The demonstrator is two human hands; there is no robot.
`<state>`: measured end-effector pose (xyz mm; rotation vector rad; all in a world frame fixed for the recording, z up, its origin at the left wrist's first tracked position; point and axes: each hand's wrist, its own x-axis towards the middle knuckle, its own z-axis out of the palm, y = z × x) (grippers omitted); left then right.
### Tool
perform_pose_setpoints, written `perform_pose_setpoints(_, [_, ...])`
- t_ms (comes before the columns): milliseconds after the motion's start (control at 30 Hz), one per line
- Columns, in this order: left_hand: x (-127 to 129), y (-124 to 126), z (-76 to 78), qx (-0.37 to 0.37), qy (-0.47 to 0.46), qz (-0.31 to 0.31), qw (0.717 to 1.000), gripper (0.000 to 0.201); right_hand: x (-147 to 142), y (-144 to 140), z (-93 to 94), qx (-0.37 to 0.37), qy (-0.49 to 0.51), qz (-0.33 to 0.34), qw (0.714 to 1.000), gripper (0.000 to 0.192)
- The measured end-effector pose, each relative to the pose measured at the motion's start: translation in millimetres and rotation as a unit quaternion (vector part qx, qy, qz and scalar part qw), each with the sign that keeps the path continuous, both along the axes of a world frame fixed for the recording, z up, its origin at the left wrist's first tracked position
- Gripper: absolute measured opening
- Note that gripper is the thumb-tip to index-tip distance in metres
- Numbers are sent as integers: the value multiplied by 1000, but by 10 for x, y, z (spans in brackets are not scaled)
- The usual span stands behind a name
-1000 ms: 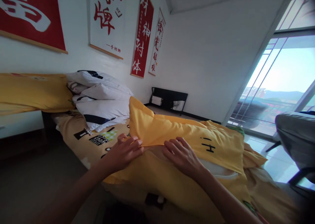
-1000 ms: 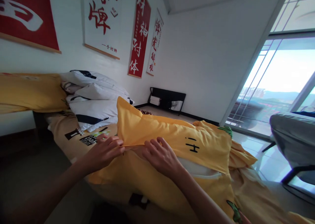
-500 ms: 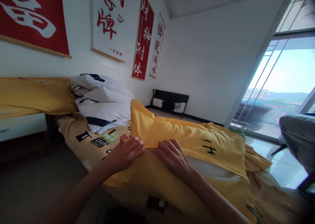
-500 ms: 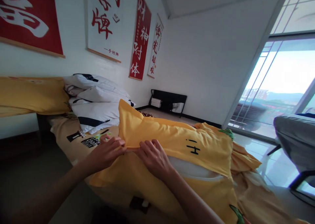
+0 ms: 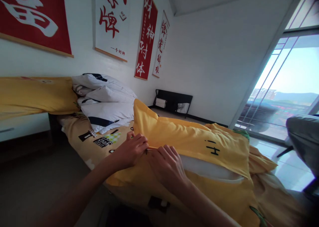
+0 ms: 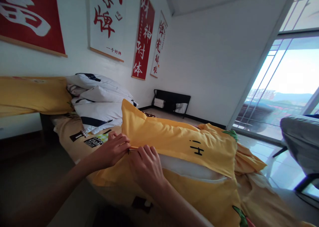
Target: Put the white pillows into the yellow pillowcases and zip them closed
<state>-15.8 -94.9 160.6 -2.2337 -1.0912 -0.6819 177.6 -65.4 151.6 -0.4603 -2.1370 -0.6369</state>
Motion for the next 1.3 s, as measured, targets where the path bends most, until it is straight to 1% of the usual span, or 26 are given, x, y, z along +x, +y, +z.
perform_pose_setpoints(167, [-47, 41, -15, -1, -3, -5, 1000, 19, -226, 32, -117, -81, 56, -23, 995, 23])
perform_pose_setpoints(300, [-65, 66, -26, -8, -24, -16, 1000, 19, -257, 77, -140, -159, 77, -16, 984, 20])
perform_pose_setpoints(500, [-32, 90, 6, -10, -28, -15, 999, 19, -188, 99, -129, -173, 72, 6, 982, 18])
perform_pose_setpoints(567, [-6, 106, 17, -7, -27, -17, 999, 19, -172, 89, -122, -148, 59, -17, 987, 18])
perform_pose_setpoints(667, [50, 124, 24, 7, -16, -15, 1000, 20, -166, 57, -101, -77, 12, -96, 992, 19])
perform_pose_setpoints(733, [92, 132, 22, 13, -4, -6, 1000, 20, -172, 36, -82, -54, -18, -149, 987, 21])
perform_pose_setpoints(800, [127, 140, 12, 15, 6, 3, 1000, 17, -180, 26, -61, -63, -36, -188, 980, 25])
perform_pose_setpoints(867, [145, 150, 0, 14, 14, 11, 1000, 14, -188, 31, -41, -89, -57, -209, 972, 27])
perform_pose_setpoints(1033, [107, 177, -19, -14, -4, 18, 1000, 17, -194, 76, -5, -143, -97, -216, 961, 20])
perform_pose_setpoints(1100, [81, 183, -35, -34, -34, 16, 999, 20, -181, 104, 0, -154, -83, -205, 963, 18])
perform_pose_setpoints(1133, [71, 187, -54, -46, -57, 12, 997, 21, -169, 120, 0, -160, -67, -186, 967, 16])
perform_pose_setpoints(1200, [66, 202, -121, -69, -125, -11, 990, 22, -137, 152, -4, -182, -25, -116, 976, 16])
perform_pose_setpoints(1267, [82, 230, -222, -79, -211, -62, 972, 20, -103, 170, -11, -209, 17, -38, 977, 19])
perform_pose_setpoints(1300, [98, 249, -279, -76, -252, -90, 961, 18, -88, 171, -15, -223, 33, -10, 974, 20])
